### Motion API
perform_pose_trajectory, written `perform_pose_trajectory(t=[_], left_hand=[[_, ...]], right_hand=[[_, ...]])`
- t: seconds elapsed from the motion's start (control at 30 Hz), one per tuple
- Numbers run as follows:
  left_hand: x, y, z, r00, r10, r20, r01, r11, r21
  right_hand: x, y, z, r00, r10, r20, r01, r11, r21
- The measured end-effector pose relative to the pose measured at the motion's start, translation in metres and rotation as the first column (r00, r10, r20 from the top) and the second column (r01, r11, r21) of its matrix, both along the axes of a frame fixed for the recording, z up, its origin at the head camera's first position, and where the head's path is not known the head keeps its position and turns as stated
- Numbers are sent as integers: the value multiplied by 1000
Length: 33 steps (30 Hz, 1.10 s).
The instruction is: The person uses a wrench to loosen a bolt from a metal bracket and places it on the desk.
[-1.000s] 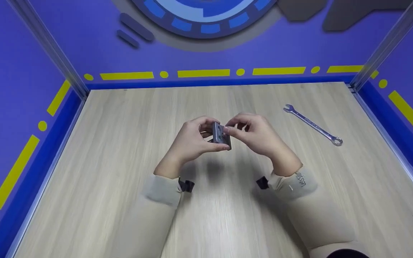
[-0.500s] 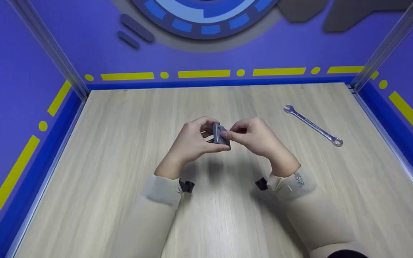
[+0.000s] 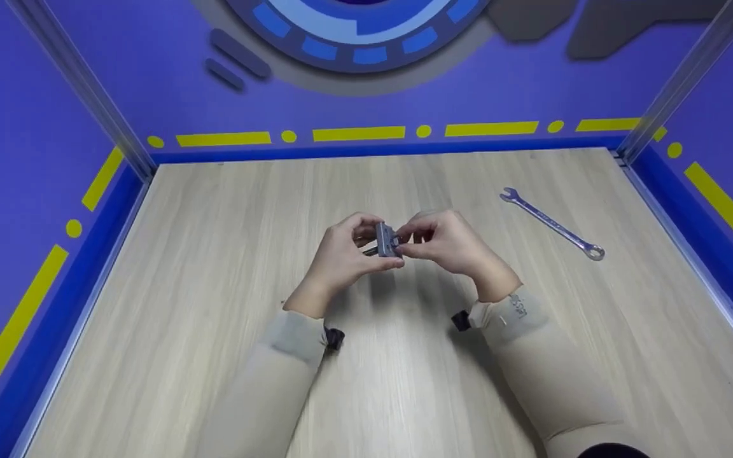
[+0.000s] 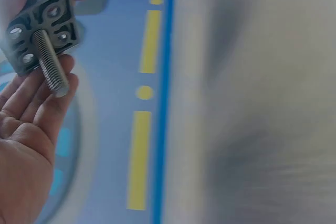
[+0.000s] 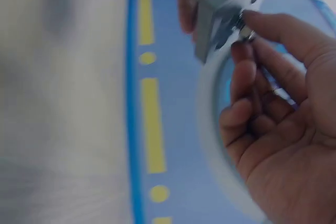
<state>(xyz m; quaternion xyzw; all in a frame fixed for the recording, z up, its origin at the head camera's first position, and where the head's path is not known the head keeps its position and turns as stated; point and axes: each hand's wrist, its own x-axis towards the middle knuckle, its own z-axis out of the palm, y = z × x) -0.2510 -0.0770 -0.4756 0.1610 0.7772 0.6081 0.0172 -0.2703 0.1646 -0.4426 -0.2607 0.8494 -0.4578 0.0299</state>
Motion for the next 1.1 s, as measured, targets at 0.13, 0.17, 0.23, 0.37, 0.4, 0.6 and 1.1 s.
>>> perform_pose_trajectory(t=[0.13, 0.17, 0.23, 0.37, 0.4, 0.6, 1.1], left_hand=[[-6, -1, -14, 999, 28, 33, -30, 998, 46], [-6, -2, -17, 999, 31, 41, -34, 998, 55], [-7, -4, -20, 998, 36, 51, -39, 997, 70], [-9, -7, -24, 996, 52, 70, -58, 995, 83], [-10, -7, -24, 996, 56, 75, -62, 994, 85], [-14, -9, -25, 994, 58, 88, -66, 994, 86], [-15, -10, -30, 992, 63, 108, -70, 995, 65]], right_hand=[[-11, 1, -16, 999, 42, 4, -42, 999, -20], [-12, 1, -20, 999, 47, 12, -47, 999, -27], [-13, 0, -25, 998, 39, 42, -37, 998, -49], [-14, -6, -34, 989, -30, 142, 45, 993, -106], [-14, -8, -37, 985, -55, 166, 76, 990, -123], [-15, -22, -47, 957, -168, 235, 212, 961, -177], [-16, -19, -49, 954, -21, 299, 99, 963, -250]])
